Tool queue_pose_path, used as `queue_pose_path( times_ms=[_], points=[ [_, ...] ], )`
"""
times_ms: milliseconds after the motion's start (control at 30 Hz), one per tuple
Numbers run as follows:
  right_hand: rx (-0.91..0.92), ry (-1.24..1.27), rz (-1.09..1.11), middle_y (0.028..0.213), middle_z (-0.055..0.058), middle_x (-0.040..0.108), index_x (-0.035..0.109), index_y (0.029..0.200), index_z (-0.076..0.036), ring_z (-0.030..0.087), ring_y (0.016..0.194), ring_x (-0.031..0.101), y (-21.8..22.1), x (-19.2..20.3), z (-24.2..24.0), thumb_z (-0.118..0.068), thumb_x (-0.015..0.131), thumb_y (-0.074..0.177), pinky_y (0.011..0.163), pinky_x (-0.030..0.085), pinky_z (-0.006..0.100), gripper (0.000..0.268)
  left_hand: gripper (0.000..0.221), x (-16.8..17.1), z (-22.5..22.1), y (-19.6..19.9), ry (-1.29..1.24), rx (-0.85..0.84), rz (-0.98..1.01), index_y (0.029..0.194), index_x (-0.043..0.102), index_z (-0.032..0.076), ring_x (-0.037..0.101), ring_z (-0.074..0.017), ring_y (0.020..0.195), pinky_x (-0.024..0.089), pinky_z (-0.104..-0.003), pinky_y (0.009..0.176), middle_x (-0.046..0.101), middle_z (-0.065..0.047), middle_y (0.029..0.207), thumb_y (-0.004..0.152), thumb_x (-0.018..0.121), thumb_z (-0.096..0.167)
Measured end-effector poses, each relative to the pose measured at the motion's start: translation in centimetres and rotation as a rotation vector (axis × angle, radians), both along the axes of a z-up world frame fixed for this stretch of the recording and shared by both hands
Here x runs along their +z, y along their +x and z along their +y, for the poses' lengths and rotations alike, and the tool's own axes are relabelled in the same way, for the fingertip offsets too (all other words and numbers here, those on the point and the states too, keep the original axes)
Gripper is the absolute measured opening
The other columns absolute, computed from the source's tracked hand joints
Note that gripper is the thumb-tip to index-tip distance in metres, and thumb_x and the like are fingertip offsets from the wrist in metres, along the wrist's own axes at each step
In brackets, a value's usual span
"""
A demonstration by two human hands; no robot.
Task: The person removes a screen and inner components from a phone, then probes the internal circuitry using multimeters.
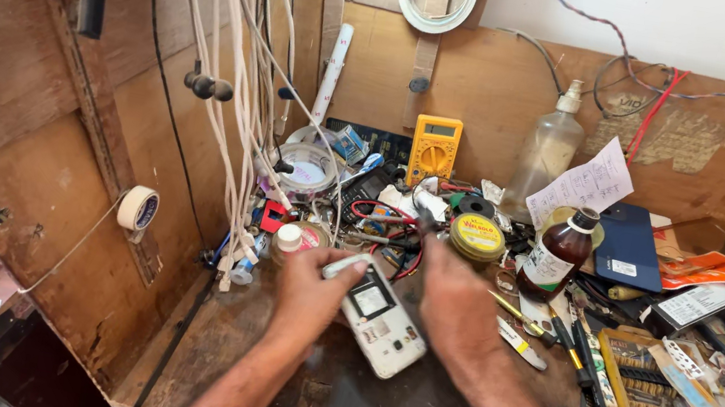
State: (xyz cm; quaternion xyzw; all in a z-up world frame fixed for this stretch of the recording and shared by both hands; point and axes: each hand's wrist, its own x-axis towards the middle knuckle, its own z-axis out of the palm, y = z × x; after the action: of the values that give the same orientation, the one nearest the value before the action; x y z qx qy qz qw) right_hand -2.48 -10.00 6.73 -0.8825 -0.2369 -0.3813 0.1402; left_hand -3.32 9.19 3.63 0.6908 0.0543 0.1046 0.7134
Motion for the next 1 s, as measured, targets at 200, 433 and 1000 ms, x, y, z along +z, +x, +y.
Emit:
queue_pose_path(
  times_ms=[200, 433, 1000],
  points=[
    [-0.190, 0.414, 0.062, 0.080, 0.024, 0.072, 0.062, 0.123, 0.002, 0.036, 0.074, 0.074, 1.4, 3.9, -2.5, 0.001, 0.061, 0.098, 0.065, 0.059, 0.045, 0.025, 0.030, -0.1, -4.1, 1.1, 0.089, -0.037, 0.090, 0.104, 0.079, 0.004, 0.077, -0.0183, 0.072, 0.063, -0.036, 0.061, 0.080, -0.010, 0.087, 0.080, 0.079, 0.021],
    [-0.324, 0.489, 0.014, 0.081, 0.028, 0.070, 0.063, 0.113, 0.004, 0.043, 0.083, 0.072, 4.9, 3.2, -5.1, 0.003, 0.061, 0.091, 0.077, 0.055, 0.054, 0.022, 0.026, 1.3, -6.5, 2.9, 0.558, -0.012, -0.097, 0.099, 0.078, 0.003, 0.073, -0.0330, 0.092, 0.055, -0.045, 0.085, 0.076, -0.019, 0.095, 0.083, 0.080, 0.023],
    [-0.410, 0.321, 0.331, 0.098, 0.034, 0.067, 0.053, 0.117, 0.011, 0.049, 0.090, 0.069, 5.1, 2.7, -4.8, -0.011, 0.071, 0.091, 0.080, 0.056, 0.054, 0.039, 0.027, 2.5, -5.2, 9.3, 1.588, -0.075, -0.656, 0.100, 0.070, 0.005, 0.057, -0.0307, 0.108, 0.040, -0.045, 0.089, 0.070, -0.014, 0.101, 0.073, 0.074, 0.009]
  ],
)
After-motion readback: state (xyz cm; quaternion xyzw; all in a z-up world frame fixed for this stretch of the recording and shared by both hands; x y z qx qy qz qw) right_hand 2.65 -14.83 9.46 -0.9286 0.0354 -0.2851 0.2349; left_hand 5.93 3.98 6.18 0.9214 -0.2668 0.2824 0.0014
